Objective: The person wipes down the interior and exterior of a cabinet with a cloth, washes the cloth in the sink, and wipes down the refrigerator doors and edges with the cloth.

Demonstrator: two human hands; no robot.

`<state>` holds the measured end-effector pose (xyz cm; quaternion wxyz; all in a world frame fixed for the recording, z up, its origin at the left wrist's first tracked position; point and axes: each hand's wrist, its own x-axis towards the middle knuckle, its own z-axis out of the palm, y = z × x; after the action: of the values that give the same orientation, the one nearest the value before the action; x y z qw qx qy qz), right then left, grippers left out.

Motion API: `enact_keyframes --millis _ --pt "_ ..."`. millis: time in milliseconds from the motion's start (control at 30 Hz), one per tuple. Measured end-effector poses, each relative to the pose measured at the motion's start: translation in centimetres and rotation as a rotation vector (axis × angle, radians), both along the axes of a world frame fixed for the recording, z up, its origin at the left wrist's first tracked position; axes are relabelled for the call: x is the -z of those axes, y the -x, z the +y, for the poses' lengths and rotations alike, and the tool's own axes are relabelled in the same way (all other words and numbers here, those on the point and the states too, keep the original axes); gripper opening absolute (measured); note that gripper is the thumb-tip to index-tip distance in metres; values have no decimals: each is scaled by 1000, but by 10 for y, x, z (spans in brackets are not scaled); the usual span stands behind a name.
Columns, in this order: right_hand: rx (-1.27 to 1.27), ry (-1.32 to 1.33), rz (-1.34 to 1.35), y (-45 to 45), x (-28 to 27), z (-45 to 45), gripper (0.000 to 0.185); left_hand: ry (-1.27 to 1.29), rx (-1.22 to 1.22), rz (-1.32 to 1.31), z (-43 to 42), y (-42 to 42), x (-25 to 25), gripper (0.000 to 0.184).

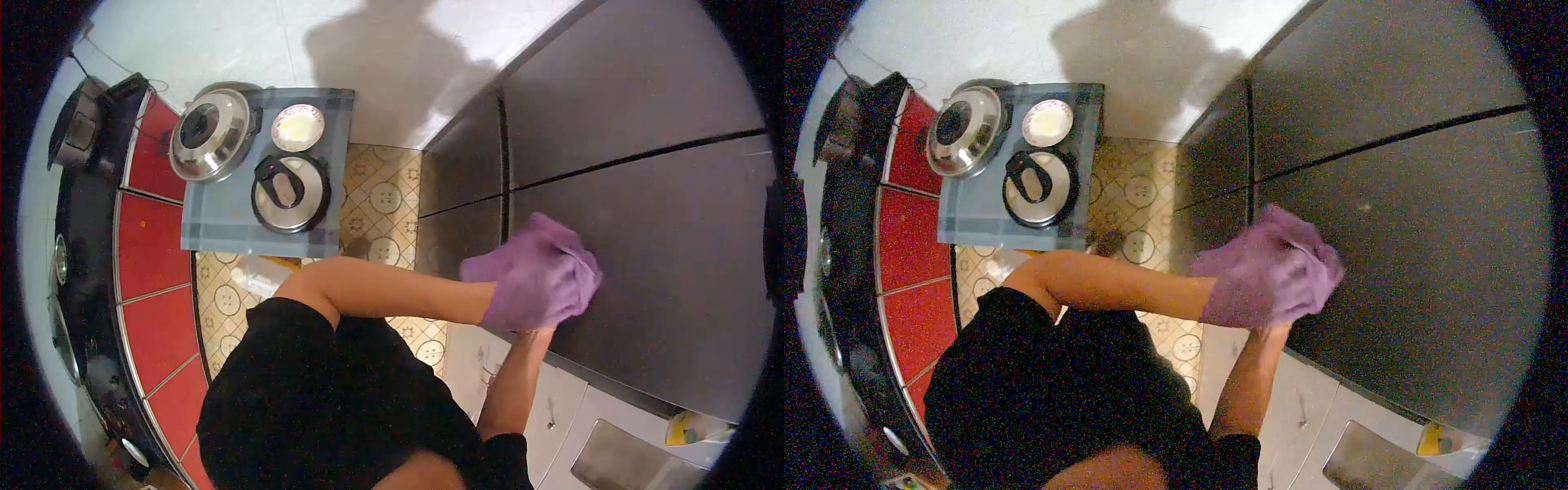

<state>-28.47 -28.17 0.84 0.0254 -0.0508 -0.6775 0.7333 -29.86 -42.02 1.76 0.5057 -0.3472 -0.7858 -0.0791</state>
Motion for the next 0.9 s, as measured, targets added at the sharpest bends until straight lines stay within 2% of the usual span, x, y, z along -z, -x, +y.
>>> enact_keyframes --millis 100,133,233,333,400,433,500,533,633,667,700,733,833,900 --pt "186 -101 -2 -5 -9 30 55 -65 148 -91 -9 -3 -10 36" --pt "270 -150 -5 -12 -9 41 55 -343 610 -535 -27 -10 -16 35" --pt "527 -358 8 -45 -13 63 57 -670 855 -859 -23 -26 -11 32" --pt "782 -701 81 -81 -26 63 59 -1019 1051 -1193 -12 -54 10 31" --pt "897 -983 197 -88 -40 52 60 -1019 821 -1225 0 -76 51 34" --pt "927 -1126 262 -88 -47 46 61 -883 541 -1129 3 -84 82 38" --pt "950 -1425 391 -81 -55 27 62 -808 517 -1406 -18 -89 97 44" --pt "937 -1582 443 -75 -56 16 63 -762 503 -1543 -26 -90 100 48" --pt "733 -1945 405 -36 -37 -8 65 -842 593 -1589 -30 -80 85 45" --pt "619 -1971 353 -21 -26 -13 66 -843 650 -1508 -31 -72 77 45" --pt "460 -1781 231 -6 -9 -13 68 -842 705 -1431 -34 -65 69 45" --pt "372 -1883 220 10 0 -17 62 -843 762 -1354 -38 -61 62 45" --pt "233 -2033 184 45 27 -17 55 -826 685 -1396 -59 -53 51 44" --pt "80 -1868 204 68 49 -9 53 -923 697 -1540 -78 -56 80 43"
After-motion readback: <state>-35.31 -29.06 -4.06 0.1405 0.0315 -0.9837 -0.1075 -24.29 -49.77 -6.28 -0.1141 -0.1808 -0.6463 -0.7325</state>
